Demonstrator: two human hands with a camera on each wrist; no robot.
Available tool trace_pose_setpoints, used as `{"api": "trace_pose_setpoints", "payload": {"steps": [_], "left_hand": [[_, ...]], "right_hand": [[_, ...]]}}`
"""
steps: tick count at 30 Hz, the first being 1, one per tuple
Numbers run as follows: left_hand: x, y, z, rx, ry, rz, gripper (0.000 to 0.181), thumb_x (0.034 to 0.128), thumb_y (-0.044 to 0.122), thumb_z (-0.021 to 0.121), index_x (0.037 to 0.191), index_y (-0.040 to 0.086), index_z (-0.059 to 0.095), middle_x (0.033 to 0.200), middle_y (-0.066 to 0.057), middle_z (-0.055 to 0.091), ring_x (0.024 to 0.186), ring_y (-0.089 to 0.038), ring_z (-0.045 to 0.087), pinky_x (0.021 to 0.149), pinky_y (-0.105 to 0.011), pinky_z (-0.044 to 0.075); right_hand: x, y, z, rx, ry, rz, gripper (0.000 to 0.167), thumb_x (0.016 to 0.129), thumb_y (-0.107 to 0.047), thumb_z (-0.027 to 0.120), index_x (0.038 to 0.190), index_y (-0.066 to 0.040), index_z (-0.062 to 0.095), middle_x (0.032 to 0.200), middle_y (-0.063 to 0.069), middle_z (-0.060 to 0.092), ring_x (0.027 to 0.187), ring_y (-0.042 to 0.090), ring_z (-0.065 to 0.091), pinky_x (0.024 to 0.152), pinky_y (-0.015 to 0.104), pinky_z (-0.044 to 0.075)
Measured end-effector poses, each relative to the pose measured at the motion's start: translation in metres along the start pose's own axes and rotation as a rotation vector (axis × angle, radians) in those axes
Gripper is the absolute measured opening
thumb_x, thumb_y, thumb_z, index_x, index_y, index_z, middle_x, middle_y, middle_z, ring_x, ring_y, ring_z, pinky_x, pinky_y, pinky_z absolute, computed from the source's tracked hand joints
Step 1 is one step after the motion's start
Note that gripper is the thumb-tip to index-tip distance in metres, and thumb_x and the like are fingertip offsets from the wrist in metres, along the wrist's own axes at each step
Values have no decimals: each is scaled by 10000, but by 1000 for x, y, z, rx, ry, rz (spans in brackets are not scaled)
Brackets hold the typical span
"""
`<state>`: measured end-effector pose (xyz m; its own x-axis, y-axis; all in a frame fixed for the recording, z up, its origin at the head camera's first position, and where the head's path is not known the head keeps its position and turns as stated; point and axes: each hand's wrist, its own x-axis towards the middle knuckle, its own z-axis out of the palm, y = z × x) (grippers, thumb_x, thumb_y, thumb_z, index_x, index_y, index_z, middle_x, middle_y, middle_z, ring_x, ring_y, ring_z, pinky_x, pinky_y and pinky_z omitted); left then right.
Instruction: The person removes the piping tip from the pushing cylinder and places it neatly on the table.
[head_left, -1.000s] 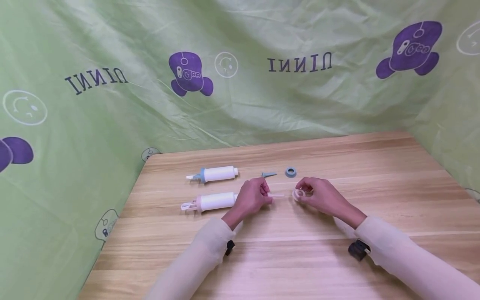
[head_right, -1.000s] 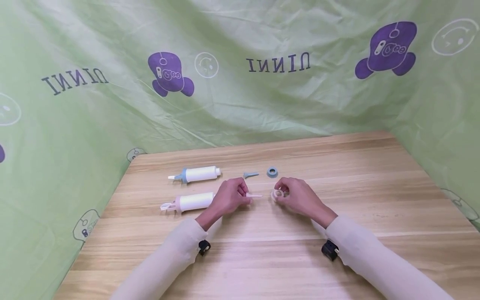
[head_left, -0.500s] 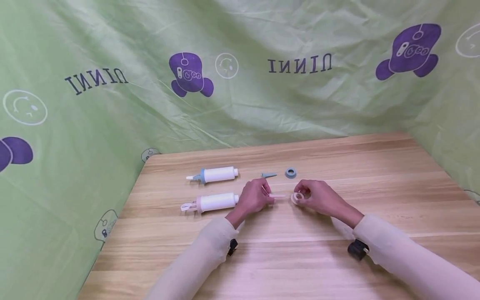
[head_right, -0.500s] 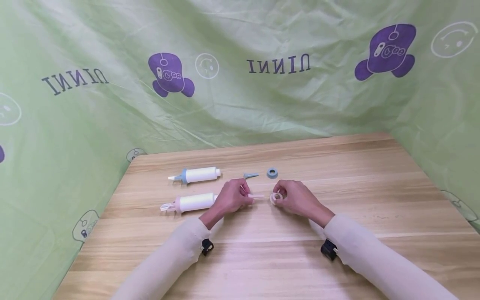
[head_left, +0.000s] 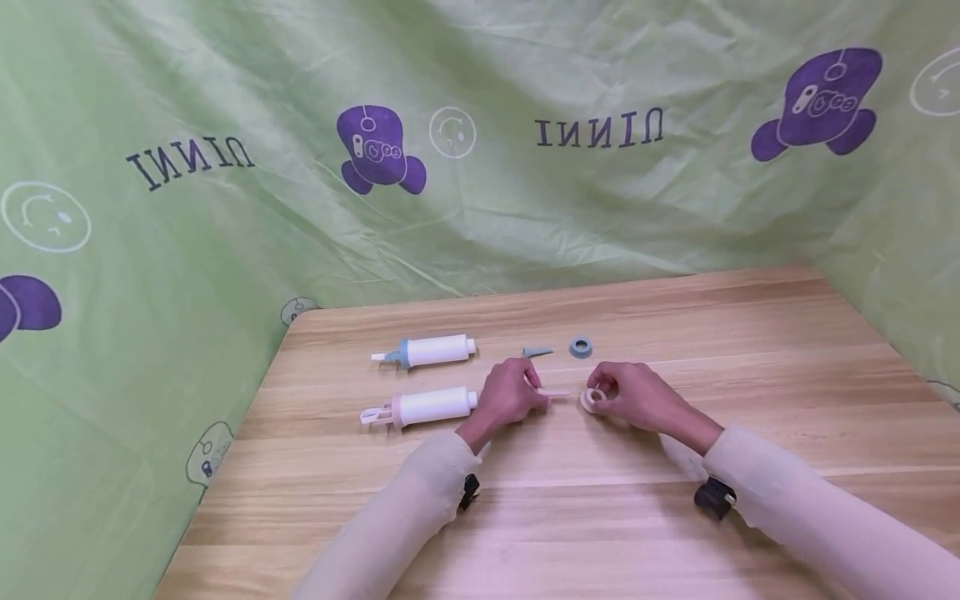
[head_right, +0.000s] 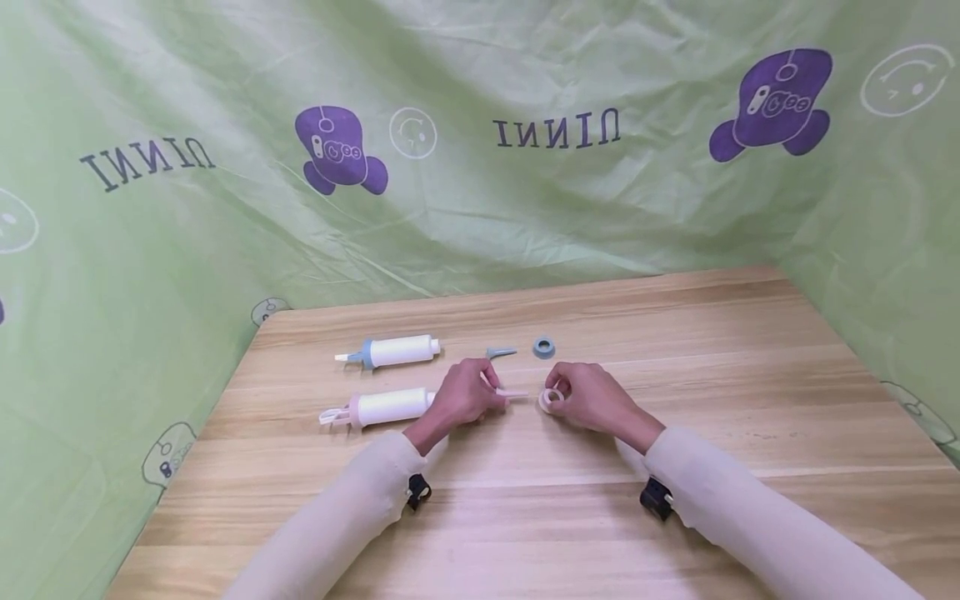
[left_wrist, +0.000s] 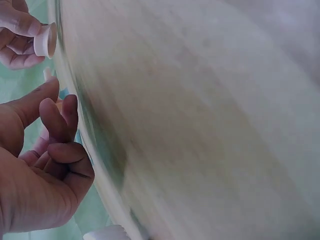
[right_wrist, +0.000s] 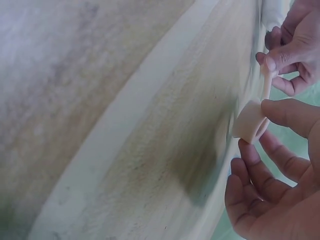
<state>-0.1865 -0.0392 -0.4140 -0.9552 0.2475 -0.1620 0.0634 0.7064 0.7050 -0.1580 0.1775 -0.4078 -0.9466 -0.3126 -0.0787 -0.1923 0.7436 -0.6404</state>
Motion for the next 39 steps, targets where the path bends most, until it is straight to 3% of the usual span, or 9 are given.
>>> {"api": "trace_pose_setpoints", "payload": {"steps": [11,20,39], "left_hand": [[0,2,-1,79,36,-27,328,683,125,925,744,116,603,678,4,570,626,-152,518,529,-258,406],[0,0,2,134,33,-45,321,705,137,917,741,125,599,675,11,571,632,-152,522,550,-255,410],[-2,0,2,138,22,-52,316,694,157,918,770,127,613,666,6,567,627,-156,512,558,-256,394]], "right_hand": [[2,0,0,-18,-10,-1,190,821,-120,798,964,-67,685,777,-17,608,720,149,536,674,331,447],[4,-1,1,-56,4,-14,190,816,-158,796,940,-70,683,752,-27,595,695,143,523,660,333,431],[5,0,4,-101,20,10,220,786,-151,815,942,-78,678,761,-28,592,701,148,535,660,346,441]]}}
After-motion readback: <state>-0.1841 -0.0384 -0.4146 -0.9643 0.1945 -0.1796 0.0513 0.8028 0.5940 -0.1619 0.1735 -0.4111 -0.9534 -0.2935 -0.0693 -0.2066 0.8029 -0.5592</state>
